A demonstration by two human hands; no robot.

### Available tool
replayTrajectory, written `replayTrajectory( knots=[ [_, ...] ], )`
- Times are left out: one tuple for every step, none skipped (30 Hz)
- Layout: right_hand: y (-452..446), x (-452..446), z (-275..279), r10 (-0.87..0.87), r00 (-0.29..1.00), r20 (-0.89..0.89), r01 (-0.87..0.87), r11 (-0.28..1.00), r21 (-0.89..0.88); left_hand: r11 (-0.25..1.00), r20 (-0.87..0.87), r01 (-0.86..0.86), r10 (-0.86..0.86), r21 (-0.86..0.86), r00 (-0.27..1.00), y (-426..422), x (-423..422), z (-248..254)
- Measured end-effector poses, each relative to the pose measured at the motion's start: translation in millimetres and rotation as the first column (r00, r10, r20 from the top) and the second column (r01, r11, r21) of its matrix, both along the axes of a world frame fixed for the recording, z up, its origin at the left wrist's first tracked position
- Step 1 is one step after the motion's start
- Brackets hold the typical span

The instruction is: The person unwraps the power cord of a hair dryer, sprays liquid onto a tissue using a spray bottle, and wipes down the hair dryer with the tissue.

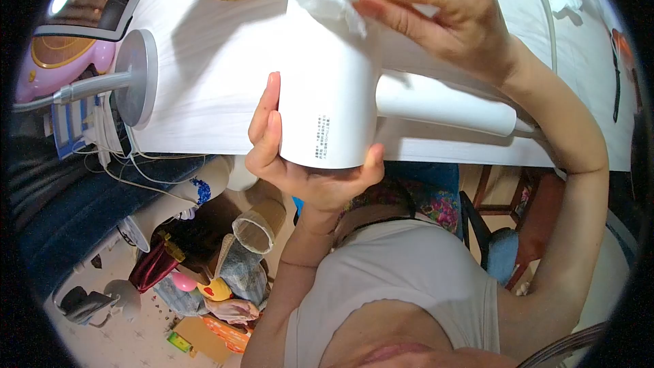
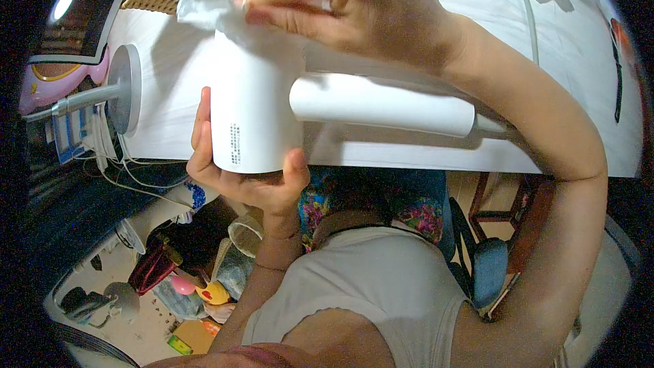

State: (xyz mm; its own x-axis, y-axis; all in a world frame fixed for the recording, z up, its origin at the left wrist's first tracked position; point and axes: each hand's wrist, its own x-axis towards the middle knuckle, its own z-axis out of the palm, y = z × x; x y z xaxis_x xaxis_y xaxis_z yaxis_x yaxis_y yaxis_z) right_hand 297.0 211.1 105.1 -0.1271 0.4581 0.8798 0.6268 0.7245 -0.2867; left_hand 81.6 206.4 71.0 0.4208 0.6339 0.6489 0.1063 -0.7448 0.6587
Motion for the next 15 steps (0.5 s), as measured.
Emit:
replayTrajectory(
  knots=[
    [-3, 3, 1, -0.028, 1.000, -0.012, 0.027, 0.998, -0.063, 1.000, 0.001, 0.002, -0.002, 0.004, 1.000, 1, 0, 0],
    [0, 0, -7, -0.024, 0.998, -0.065, 0.019, 0.997, -0.075, 1.000, 0.002, 0.003, -0.003, 0.008, 1.000, 1, 0, -1],
    [-2, -1, -6, -0.031, 0.996, -0.086, 0.023, 0.995, -0.096, 1.000, 0.003, 0.003, -0.003, 0.011, 1.000, 1, -1, -2],
    [-4, -2, -5, -0.038, 0.994, -0.107, 0.026, 0.993, -0.116, 1.000, 0.008, 0.002, -0.002, 0.011, 1.000, 1, -1, -1],
    [-6, -3, -4, -0.046, 0.991, -0.128, 0.029, 0.990, -0.137, 1.000, 0.014, 0.001, -0.001, 0.011, 1.000, 1, 0, -1],
    [-8, -4, -4, -0.069, 0.990, -0.119, 0.049, 0.985, -0.164, 1.000, 0.021, 0.000, 0.000, 0.012, 1.000, 1, 1, -2],
    [-7, -3, -3, -0.055, 0.995, -0.080, 0.044, 0.991, -0.126, 1.000, 0.028, 0.003, -0.003, 0.012, 1.000, 1, 1, -2],
    [-6, -3, -3, -0.041, 0.998, -0.041, 0.038, 0.995, -0.088, 1.000, 0.035, 0.006, -0.006, 0.011, 0.999, 1, 1, -3],
    [-2, -1, -2, 0.002, 0.999, 0.035, -0.003, 1.000, 0.013, 1.000, 0.042, 0.008, -0.008, 0.010, 0.999, 2, 0, -2],
    [-6, -7, 4, 0.040, 0.998, 0.058, -0.039, 0.999, -0.016, 1.000, -0.009, -0.010, 0.011, 0.021, 1.000, 1, -2, -1],
    [-10, -13, 9, 0.078, 0.994, 0.079, -0.074, 0.996, -0.047, 0.999, -0.059, -0.027, 0.028, 0.033, 0.998, 0, -6, 1],
    [-14, -19, 15, 0.116, 0.988, 0.099, -0.109, 0.991, -0.079, 0.999, -0.047, -0.053, 0.053, -0.008, 0.997, -2, -7, 0],
    [-20, -25, 15, 0.146, 0.980, 0.138, -0.119, 0.976, -0.184, 0.996, -0.035, -0.079, 0.078, -0.049, 0.996, -5, -9, -1],
    [-21, -31, 17, 0.179, 0.972, 0.150, -0.152, 0.973, -0.175, 0.983, 0.036, -0.109, 0.115, -0.146, 0.993, -13, -8, -11],
    [-23, -37, 16, 0.159, 0.969, 0.188, -0.134, 0.982, -0.137, 0.961, 0.103, -0.130, 0.159, -0.243, 0.982, -20, -8, -16]
  ],
)
